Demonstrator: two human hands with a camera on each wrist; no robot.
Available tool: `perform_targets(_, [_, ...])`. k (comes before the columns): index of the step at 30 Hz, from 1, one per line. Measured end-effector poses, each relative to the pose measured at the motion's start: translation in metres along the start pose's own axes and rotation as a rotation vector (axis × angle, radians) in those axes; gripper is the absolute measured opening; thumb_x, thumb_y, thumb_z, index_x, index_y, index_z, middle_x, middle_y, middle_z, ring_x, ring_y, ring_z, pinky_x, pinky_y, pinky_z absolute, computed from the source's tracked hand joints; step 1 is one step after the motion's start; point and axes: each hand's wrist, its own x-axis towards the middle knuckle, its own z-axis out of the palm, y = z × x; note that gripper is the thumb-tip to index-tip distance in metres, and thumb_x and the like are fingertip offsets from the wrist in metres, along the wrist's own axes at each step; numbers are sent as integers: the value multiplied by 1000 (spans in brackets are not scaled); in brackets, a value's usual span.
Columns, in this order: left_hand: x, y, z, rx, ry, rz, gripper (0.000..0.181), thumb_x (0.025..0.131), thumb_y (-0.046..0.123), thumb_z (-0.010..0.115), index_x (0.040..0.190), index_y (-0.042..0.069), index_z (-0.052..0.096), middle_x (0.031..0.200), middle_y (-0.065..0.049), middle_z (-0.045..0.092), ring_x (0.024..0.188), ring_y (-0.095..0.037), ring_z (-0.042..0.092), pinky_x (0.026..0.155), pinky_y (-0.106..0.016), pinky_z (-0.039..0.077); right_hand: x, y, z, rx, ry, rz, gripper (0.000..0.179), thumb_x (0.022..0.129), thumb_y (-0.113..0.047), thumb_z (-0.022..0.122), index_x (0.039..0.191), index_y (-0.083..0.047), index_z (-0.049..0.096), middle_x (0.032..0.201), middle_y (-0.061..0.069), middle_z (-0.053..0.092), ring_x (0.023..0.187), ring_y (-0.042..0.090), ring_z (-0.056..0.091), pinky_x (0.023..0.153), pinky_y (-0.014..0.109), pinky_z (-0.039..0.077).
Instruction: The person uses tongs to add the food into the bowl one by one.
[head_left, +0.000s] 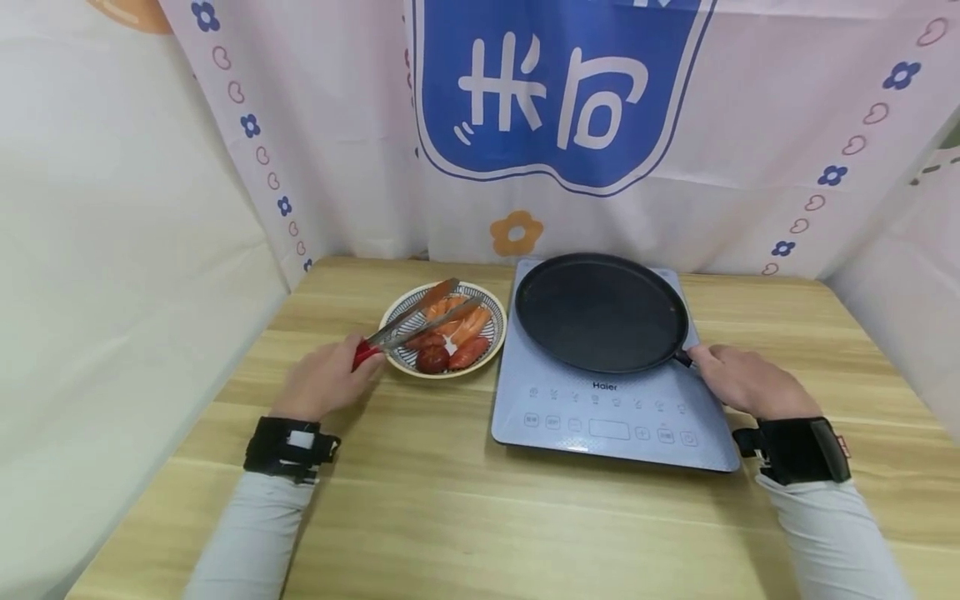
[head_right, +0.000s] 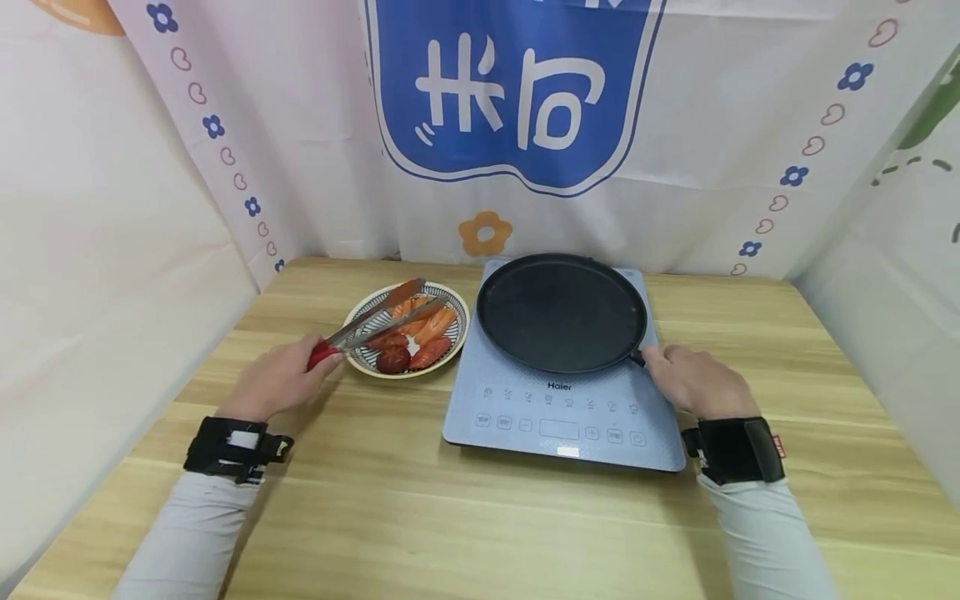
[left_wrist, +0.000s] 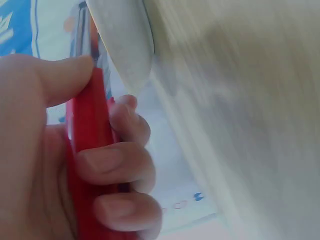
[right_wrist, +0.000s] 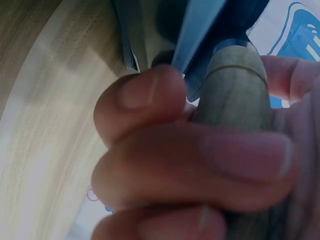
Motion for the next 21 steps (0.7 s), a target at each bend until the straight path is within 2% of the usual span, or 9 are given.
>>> perform_targets(6, [-14, 7, -15, 71, 89, -19, 34, 110, 40, 53, 103, 7, 55, 71, -8, 51, 60, -25, 51, 51, -35, 34, 1, 0, 3, -8, 26, -10, 84, 109, -50, 7, 153, 14, 39, 150, 40, 49, 131, 56, 54, 99, 69, 47])
perform_targets(10, [-26, 16, -25, 128, 164, -35, 33, 108, 36, 55, 101, 4, 55, 68, -8, 49, 56, -27, 50, 47, -37, 33, 1, 0, 2, -15, 36, -8, 84, 109, -49, 7, 152, 14, 41, 148, 40, 50, 128, 55, 55, 99, 69, 47])
perform_targets(18, [-47, 38, -37, 180, 198, -152, 37, 107, 35, 56, 91, 3, 54, 65, -10, 51, 54, -29, 50, 45, -38, 34, 1, 0, 3, -16, 34, 3, 84, 108, -50, 8, 151, 15, 42, 144, 39, 53, 120, 50, 59, 94, 66, 50])
perform_targets(21, [-52, 48, -37, 195, 207, -168, 37, 107, 34, 57, 89, 2, 54, 63, -10, 50, 52, -29, 49, 44, -38, 33, 1, 0, 3, -23, 36, 2, 85, 108, -51, 8, 151, 14, 41, 145, 40, 52, 122, 53, 59, 94, 66, 50])
